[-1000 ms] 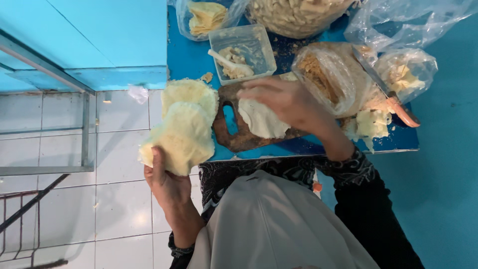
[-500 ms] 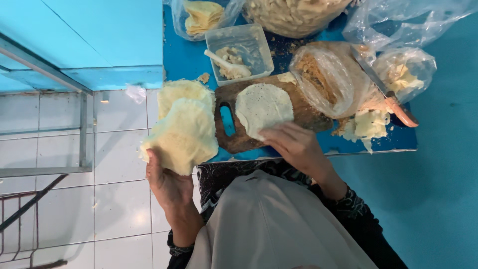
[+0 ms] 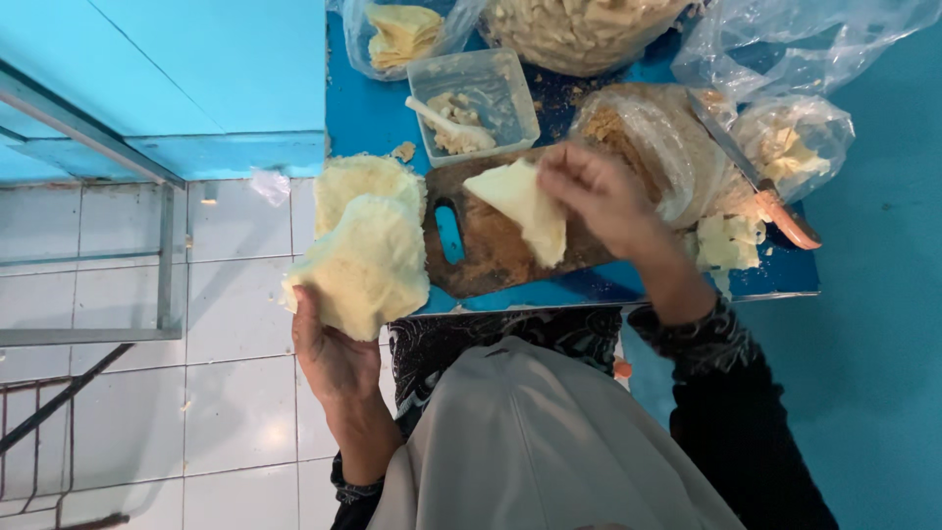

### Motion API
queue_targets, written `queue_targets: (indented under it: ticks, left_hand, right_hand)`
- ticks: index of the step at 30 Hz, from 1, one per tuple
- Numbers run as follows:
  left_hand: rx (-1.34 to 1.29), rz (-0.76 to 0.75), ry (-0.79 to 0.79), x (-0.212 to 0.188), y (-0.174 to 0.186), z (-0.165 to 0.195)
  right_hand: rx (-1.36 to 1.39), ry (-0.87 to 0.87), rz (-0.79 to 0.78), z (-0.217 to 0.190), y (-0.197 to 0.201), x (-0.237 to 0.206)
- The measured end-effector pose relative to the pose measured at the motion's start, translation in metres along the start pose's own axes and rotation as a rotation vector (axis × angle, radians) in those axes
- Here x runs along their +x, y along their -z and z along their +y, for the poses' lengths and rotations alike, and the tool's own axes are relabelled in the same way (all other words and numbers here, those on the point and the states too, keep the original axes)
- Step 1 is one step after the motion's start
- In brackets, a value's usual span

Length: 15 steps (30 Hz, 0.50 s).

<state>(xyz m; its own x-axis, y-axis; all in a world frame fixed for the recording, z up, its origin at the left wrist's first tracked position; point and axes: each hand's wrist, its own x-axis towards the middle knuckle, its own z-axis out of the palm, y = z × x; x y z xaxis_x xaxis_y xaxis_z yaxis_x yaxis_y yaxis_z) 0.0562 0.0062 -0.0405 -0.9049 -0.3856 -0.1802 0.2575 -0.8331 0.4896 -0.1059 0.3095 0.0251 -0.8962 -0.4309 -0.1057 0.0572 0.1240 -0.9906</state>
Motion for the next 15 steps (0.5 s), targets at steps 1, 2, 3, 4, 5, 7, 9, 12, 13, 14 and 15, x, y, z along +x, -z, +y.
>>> queue_targets:
  ticks: [1,2,3,4,5,7,9,12,13,14,15]
  left_hand:
    - [-0.006,-0.005,-0.001,0.000,0.001,0.001]
    - [-0.015,-0.012,-0.005,0.000,0.001,0.001]
    - [-0.014,0.005,-0.010,0.000,0.002,0.002]
    - [-0.014,0.024,-0.015,0.001,0.003,0.003]
    - [-0.013,0.047,-0.021,0.000,0.005,0.004]
    - [-0.049,0.028,-0.028,0.000,0.007,0.006]
    - [-0.058,0.032,-0.041,0.000,0.009,0.008]
    - [-0.050,0.056,-0.055,-0.001,0.011,0.010]
    - [-0.058,0.055,-0.052,-0.001,0.012,0.010]
    - [-0.067,0.053,-0.050,-0.001,0.012,0.010]
    - [-0.059,0.065,-0.050,-0.001,0.013,0.011]
  right_hand:
    - [0.078,-0.019,-0.035,-0.006,0.003,0.005]
    - [0.154,-0.036,-0.071,-0.013,0.006,0.009]
    - [0.227,-0.052,-0.109,-0.021,0.007,0.012]
    - [0.271,-0.067,-0.126,-0.027,0.005,0.015]
    - [0.316,-0.086,-0.145,-0.032,0.001,0.017]
    - [0.392,-0.127,-0.192,-0.036,-0.006,0.019]
    - [0.455,-0.165,-0.243,-0.032,-0.012,0.020]
    - [0.391,-0.132,-0.181,-0.018,-0.006,0.021]
    - [0.283,-0.125,-0.139,-0.012,-0.002,0.022]
    - [0.173,-0.117,-0.097,-0.006,0.001,0.024]
    - [0.062,-0.108,-0.055,-0.002,0.004,0.026]
